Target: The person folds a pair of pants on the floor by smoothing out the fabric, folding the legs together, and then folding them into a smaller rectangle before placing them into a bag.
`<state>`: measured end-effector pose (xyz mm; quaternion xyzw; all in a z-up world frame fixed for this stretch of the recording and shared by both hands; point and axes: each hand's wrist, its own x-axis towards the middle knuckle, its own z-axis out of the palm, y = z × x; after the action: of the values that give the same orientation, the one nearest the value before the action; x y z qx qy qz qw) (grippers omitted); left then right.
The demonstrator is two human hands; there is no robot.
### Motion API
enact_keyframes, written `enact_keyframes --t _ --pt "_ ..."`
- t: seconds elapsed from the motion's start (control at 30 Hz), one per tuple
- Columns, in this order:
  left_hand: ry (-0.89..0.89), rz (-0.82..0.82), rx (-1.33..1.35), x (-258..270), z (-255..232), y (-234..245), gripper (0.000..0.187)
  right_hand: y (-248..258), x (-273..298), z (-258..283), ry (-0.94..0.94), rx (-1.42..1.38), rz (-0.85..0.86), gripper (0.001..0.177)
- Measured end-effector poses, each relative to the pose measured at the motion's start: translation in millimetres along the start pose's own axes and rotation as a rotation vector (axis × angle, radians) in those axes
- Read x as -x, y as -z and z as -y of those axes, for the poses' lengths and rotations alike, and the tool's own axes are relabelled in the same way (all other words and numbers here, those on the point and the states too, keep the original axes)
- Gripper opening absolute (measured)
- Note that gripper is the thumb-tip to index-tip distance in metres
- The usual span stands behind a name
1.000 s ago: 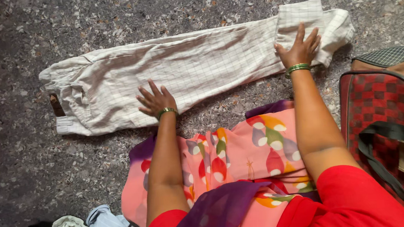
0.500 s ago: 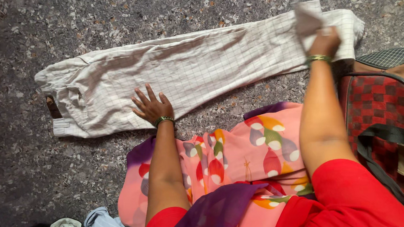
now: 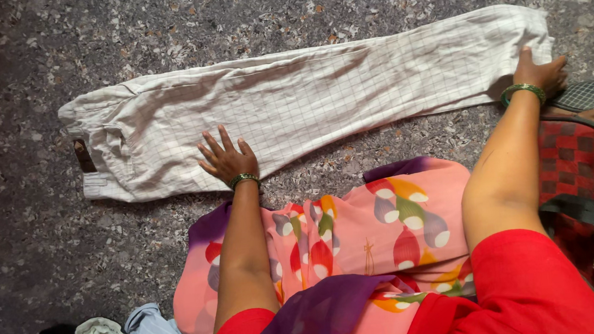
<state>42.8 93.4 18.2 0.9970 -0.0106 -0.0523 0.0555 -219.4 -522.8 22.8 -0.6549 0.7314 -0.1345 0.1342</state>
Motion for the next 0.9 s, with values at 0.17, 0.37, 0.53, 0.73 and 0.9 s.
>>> enact_keyframes --t 0.17,0.37,0.53,0.73,0.9 --pt "-0.019 0.054 -0.050 -14 6 2 0.064 -5 -18 -3 0.116 -0.046 0.123 0.062" --pt "-0.102 0.084 -0.092 -54 45 10 0.065 5 -17 -9 0.328 -0.804 0.376 0.041" --pt "-0.017 0.123 -0.114 -84 76 27 0.062 22 -18 -16 0.351 -0.504 0.327 0.022" --pt "-0.003 0.146 -0.114 -105 116 34 0.062 18 -14 -13 0.289 -0.055 0.703 0.038" --pt "-0.029 0.137 -0.140 -113 129 29 0.063 2 4 -6 0.310 0.054 0.936 0.043"
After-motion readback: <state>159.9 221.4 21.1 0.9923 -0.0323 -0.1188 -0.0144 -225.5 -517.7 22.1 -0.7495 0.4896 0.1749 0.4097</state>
